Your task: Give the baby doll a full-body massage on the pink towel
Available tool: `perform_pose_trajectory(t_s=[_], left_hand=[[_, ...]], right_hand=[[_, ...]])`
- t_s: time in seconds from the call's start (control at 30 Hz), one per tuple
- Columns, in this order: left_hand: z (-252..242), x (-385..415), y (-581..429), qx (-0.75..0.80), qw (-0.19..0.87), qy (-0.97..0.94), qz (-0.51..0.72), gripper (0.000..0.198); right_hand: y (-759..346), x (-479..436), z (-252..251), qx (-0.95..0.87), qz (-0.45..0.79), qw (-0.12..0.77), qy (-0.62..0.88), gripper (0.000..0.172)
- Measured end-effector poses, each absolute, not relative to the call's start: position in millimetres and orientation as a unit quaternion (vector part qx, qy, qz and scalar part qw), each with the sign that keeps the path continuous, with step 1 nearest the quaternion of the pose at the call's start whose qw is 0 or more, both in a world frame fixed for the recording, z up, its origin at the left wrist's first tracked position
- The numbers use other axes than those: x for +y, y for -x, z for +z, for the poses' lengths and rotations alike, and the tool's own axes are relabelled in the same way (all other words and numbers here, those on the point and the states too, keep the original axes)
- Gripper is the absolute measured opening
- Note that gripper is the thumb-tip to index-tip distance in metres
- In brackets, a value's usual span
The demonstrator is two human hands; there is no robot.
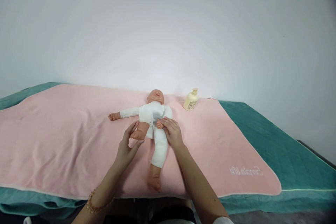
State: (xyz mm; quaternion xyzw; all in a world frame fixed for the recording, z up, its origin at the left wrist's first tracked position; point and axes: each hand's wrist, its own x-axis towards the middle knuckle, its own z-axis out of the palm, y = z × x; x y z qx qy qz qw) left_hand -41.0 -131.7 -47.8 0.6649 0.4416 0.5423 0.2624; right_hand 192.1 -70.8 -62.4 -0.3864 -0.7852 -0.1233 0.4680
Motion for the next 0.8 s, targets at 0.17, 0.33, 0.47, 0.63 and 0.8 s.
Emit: perform_pose_trajectory(t_s=[0.17, 0.33, 0.47, 0.63, 0.8], left_hand=[[-44.1, -143.5, 42.9, 0.444, 0.257, -0.674, 0.531, 0.061], [-47.8, -160.5, 49.2, 0.467, 0.251, -0.675, 0.513, 0.063], [-61.8, -183.4, 54.7, 0.488, 0.246, -0.674, 0.497, 0.061], [-79.8, -212.2, 64.0, 0.487, 0.253, -0.697, 0.461, 0.060], [-95.6, -221.2, 73.6, 0.489, 0.268, -0.702, 0.443, 0.060]], right_hand=[[-191.5, -72.1, -63.0, -0.765, -0.161, 0.489, 0.386, 0.029], [-195.3, -71.4, -68.4, -0.716, -0.176, 0.516, 0.436, 0.033], [-203.5, -71.4, -71.3, -0.660, -0.134, 0.544, 0.500, 0.034], [-209.6, -77.5, -62.9, -0.526, -0.028, 0.614, 0.587, 0.044], [-216.7, -77.1, -58.6, -0.371, 0.108, 0.678, 0.626, 0.051]])
